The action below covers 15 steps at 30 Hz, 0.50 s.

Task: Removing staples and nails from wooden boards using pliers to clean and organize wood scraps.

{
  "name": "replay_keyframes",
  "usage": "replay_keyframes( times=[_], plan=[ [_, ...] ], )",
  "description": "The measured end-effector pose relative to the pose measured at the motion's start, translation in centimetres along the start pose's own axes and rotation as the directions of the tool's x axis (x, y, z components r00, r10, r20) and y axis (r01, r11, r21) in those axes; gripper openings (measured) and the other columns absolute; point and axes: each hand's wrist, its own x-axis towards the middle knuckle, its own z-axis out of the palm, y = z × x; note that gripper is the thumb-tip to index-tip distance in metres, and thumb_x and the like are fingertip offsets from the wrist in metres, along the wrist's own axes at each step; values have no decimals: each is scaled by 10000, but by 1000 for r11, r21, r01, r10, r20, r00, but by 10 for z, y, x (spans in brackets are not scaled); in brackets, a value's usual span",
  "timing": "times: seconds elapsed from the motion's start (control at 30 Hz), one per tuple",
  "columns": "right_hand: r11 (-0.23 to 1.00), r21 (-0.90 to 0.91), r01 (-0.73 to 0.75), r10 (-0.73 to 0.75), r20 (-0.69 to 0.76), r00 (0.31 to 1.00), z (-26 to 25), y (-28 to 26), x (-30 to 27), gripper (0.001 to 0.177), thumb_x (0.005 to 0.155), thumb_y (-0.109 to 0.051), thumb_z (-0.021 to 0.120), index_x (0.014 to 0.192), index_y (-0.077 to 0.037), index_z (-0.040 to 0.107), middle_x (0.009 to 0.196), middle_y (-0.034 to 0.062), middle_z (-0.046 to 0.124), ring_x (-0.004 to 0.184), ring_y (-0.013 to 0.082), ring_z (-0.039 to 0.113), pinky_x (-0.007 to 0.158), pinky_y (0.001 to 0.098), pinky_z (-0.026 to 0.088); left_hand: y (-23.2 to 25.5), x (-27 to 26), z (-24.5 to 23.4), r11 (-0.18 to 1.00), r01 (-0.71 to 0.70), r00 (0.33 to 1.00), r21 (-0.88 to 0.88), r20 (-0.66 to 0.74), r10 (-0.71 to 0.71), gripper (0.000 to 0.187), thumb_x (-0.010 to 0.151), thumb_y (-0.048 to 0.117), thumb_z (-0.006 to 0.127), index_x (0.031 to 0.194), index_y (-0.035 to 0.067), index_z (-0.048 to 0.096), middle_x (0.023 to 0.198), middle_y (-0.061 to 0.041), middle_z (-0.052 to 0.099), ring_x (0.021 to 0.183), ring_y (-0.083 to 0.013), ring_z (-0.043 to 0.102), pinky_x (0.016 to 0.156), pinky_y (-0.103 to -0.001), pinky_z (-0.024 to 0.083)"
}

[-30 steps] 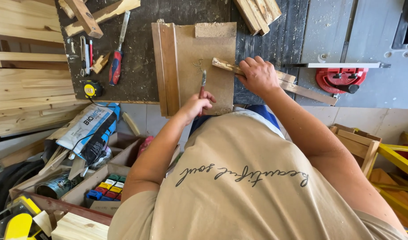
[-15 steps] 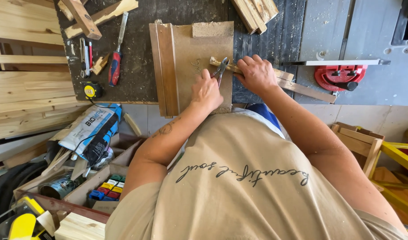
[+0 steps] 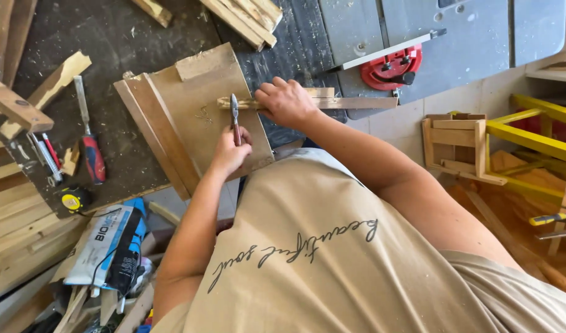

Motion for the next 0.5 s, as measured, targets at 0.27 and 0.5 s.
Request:
replay_keyframes(
  times=[0.27, 0.5],
  plan=[
    [999, -32, 39, -39, 4, 999, 5, 1, -1, 361, 812, -491, 785, 969, -240, 577, 873, -45, 543, 875, 211, 621, 612, 373, 569, 51, -17, 24, 332, 324, 938, 886, -346, 9, 511, 710, 283, 738, 1181, 86, 719, 1197, -129, 456, 1085, -413, 559, 854, -570, 598],
    [997, -48, 62, -63, -15, 998, 6, 2, 0, 354, 812, -492, 779, 959, -247, 571, 864, -54, 522, 877, 194, 619, 611, 357, 560, 62, -12, 23, 219, 322, 945, 921, -328, -10, 470, 745, 276, 775, 1147, 34, 746, 1203, -148, 449, 1183, -434, 510, 884, -602, 561]
  ],
)
